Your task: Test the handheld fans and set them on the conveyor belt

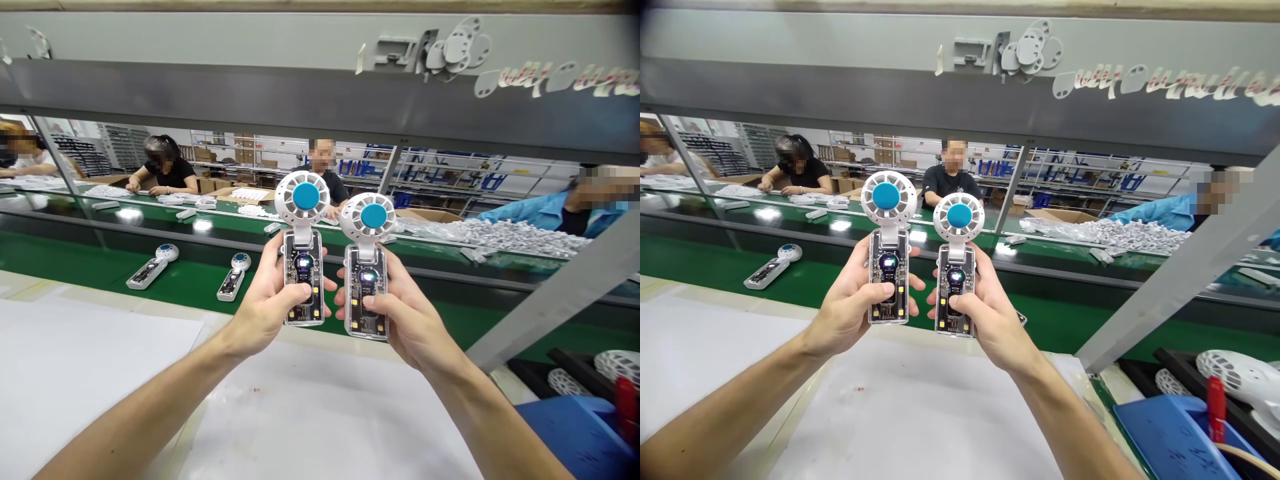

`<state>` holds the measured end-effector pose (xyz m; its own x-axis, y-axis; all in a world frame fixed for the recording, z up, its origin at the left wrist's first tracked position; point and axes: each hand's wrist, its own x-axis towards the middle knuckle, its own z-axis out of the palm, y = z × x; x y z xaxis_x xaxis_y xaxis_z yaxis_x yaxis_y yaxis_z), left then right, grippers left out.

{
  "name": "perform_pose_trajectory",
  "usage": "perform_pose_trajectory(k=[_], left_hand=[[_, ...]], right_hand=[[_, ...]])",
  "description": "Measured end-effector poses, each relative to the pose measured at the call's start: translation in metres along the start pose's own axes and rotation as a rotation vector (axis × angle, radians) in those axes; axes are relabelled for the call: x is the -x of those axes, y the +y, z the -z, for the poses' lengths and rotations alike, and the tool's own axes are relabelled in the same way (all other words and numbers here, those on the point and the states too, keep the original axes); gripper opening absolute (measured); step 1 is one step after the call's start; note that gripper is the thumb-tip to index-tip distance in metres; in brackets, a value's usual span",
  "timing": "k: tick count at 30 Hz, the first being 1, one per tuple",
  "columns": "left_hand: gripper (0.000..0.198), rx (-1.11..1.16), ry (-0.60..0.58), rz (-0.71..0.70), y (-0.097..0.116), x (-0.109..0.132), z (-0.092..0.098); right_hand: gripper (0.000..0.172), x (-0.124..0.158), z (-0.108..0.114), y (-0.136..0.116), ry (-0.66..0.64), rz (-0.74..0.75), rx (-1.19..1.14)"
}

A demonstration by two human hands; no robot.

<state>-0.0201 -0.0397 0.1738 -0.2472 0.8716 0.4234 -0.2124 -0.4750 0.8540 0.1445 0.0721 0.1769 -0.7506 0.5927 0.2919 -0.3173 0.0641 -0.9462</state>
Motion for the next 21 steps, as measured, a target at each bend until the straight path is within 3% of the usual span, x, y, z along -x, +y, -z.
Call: perform_pose_trajectory(k=[10,14,18,21], left_hand=[[0.072,0.02,-0.058,0.024,0.001,0.002,-0.002],[0.066,0.028,-0.038,0.026,0.001,0.003,-0.002],[0.036,-0.161,0.15,-0.042,-0.001,0.003,-0.001],[0.028,-0.379,0.366,-0.151,0.001,0.002,0.001]], right_hand=[[0.063,0.0,-0.001,0.004,-0.007,0.026,0.006],[0.067,0.004,-0.006,0.0,0.148,0.062,-0.016],[0.032,0.011,-0.013,-0.012,0.275,-0.072,-0.118],[0.023,0.018,-0.003,-0.021,0.333,0.085,0.059]])
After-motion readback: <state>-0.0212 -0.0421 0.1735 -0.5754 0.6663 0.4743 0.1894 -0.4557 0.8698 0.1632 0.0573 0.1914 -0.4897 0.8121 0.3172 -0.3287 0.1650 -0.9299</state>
